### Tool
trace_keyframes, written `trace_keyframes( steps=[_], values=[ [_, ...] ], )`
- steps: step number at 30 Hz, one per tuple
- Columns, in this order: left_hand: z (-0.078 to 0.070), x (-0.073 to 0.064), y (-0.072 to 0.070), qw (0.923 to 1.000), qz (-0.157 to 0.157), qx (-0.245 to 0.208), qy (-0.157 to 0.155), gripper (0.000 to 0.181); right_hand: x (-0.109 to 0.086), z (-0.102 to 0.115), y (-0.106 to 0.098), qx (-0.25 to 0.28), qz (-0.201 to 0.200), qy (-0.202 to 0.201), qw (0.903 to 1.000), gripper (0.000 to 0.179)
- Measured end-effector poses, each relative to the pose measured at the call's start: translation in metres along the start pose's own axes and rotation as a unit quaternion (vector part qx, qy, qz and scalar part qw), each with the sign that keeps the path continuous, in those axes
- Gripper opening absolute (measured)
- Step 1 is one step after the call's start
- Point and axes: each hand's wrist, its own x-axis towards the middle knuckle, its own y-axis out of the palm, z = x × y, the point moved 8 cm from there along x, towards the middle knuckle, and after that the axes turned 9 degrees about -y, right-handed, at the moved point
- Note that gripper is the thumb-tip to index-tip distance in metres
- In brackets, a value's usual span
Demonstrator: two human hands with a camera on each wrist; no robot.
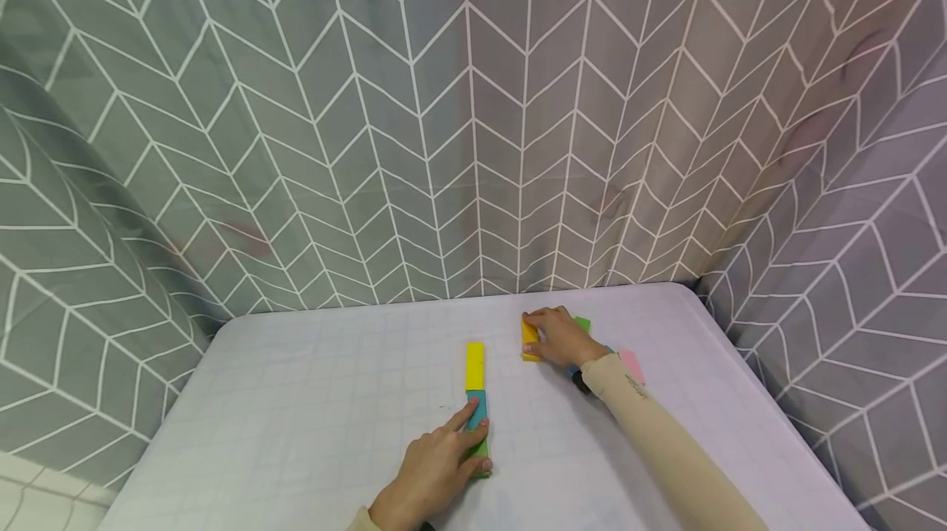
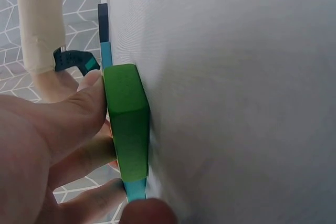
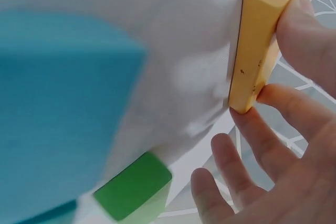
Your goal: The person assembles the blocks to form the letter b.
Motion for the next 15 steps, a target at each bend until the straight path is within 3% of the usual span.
trace_keyframes(
  steps=[9,15],
  values=[
    [0.0,-0.003,-0.001,0.9996,0.002,-0.011,0.024,0.061,0.025,-0.005,0.006,-0.003,0.005,0.016,0.9999,0.063],
    [0.0,-0.003,-0.002,0.9997,0.002,-0.007,0.023,0.06,0.04,-0.004,0.01,0.0,-0.003,0.015,0.9999,0.064]
  ],
)
